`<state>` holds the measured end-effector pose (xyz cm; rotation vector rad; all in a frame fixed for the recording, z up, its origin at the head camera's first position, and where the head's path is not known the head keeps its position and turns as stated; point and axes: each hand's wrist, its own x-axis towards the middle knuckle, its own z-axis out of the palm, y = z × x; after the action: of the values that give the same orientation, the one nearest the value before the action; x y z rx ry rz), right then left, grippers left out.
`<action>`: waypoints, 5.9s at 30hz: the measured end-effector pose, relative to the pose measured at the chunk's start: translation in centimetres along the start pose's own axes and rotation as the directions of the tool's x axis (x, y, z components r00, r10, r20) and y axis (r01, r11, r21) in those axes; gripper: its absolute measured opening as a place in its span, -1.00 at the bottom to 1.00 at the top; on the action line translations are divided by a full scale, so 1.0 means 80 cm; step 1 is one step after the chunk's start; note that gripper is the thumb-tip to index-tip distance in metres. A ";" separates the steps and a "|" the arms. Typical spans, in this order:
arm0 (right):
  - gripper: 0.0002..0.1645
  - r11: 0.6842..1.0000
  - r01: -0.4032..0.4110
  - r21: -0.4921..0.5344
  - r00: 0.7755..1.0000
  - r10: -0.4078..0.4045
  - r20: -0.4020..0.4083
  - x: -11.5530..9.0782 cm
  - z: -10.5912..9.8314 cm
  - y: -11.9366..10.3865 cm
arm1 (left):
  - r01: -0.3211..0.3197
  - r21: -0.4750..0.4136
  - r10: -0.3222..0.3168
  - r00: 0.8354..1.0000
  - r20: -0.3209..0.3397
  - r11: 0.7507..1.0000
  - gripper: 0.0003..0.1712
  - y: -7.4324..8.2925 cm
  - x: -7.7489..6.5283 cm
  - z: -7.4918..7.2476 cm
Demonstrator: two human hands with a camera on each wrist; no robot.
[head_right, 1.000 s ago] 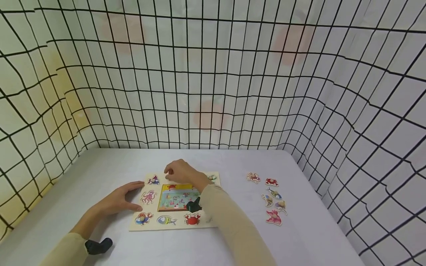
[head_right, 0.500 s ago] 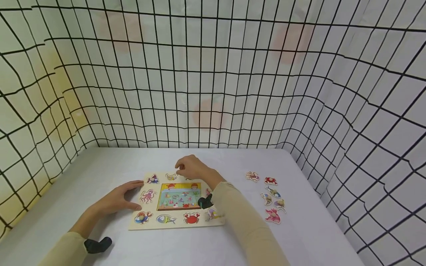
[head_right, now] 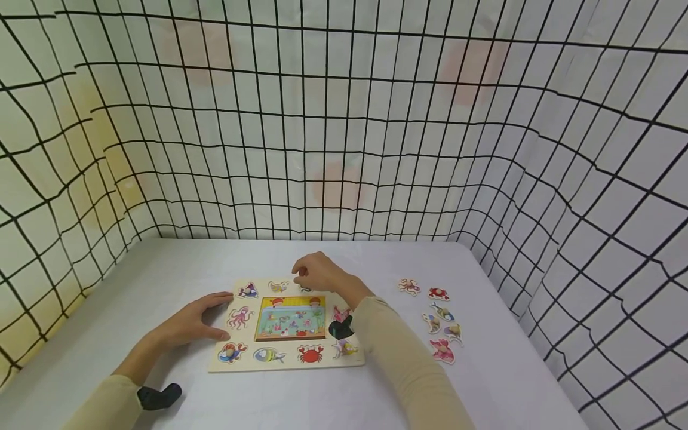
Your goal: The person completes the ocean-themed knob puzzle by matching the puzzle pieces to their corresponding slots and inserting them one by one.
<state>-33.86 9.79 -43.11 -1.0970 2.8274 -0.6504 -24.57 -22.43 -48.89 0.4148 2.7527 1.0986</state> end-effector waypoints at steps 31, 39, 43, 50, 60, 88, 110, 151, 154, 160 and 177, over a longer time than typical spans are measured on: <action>-0.67 0.999 -0.025 -0.038 0.999 0.023 -0.045 -0.052 -0.032 0.051 | 0.001 -0.014 -0.001 1.000 -0.003 1.000 0.13 -0.001 -0.001 0.000; -0.72 0.995 -0.103 -0.017 0.994 0.102 -0.028 -0.077 -0.049 0.057 | 0.005 0.004 -0.005 1.000 0.001 1.000 0.13 0.002 -0.001 0.001; -0.75 0.996 -0.088 -0.026 0.995 0.087 -0.044 -0.090 -0.061 0.060 | 0.007 0.001 -0.007 1.000 -0.001 1.000 0.13 0.003 -0.001 0.000; -0.73 0.996 -0.059 -0.063 0.997 0.056 -0.048 -0.111 -0.068 0.068 | 0.003 -0.001 -0.003 1.000 0.004 1.000 0.14 0.002 0.000 0.001; -0.76 0.996 -0.007 -0.088 0.999 0.002 -0.053 -0.150 -0.086 0.076 | -0.009 -0.003 0.009 1.000 -0.002 1.000 0.11 0.001 -0.001 0.001; -0.75 0.993 -0.055 -0.101 0.997 0.060 0.051 -0.258 -0.091 0.087 | -0.016 0.021 0.016 1.000 -0.003 1.000 0.08 0.000 0.002 0.000; -0.77 0.999 -0.037 -0.028 0.999 0.037 0.007 -0.353 -0.098 0.114 | 0.015 0.009 -0.015 1.000 -0.002 1.000 0.11 -0.001 0.003 0.001; -0.80 0.978 0.070 -0.198 0.992 -0.047 0.120 -0.317 -0.106 0.122 | -0.019 -0.037 0.019 1.000 -0.002 0.999 0.09 -0.002 0.000 -0.001; -0.84 0.973 0.056 -0.222 0.992 -0.028 0.126 -0.301 -0.110 0.114 | -0.018 -0.048 0.018 1.000 0.000 0.999 0.09 -0.003 -0.001 0.000; -0.88 0.972 0.003 -0.237 0.991 0.029 0.132 -0.275 -0.115 0.103 | -0.013 -0.055 0.013 1.000 0.001 0.998 0.09 0.001 0.000 0.006; -0.93 0.983 0.010 -0.183 0.991 0.014 0.130 -0.202 -0.112 0.087 | 0.010 -0.051 -0.010 1.000 -0.001 0.999 0.10 -0.001 -0.002 0.005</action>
<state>-27.84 28.23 -39.49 -1.1160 2.8181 -0.3087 -24.36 -22.26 -49.22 0.3932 2.7182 1.1641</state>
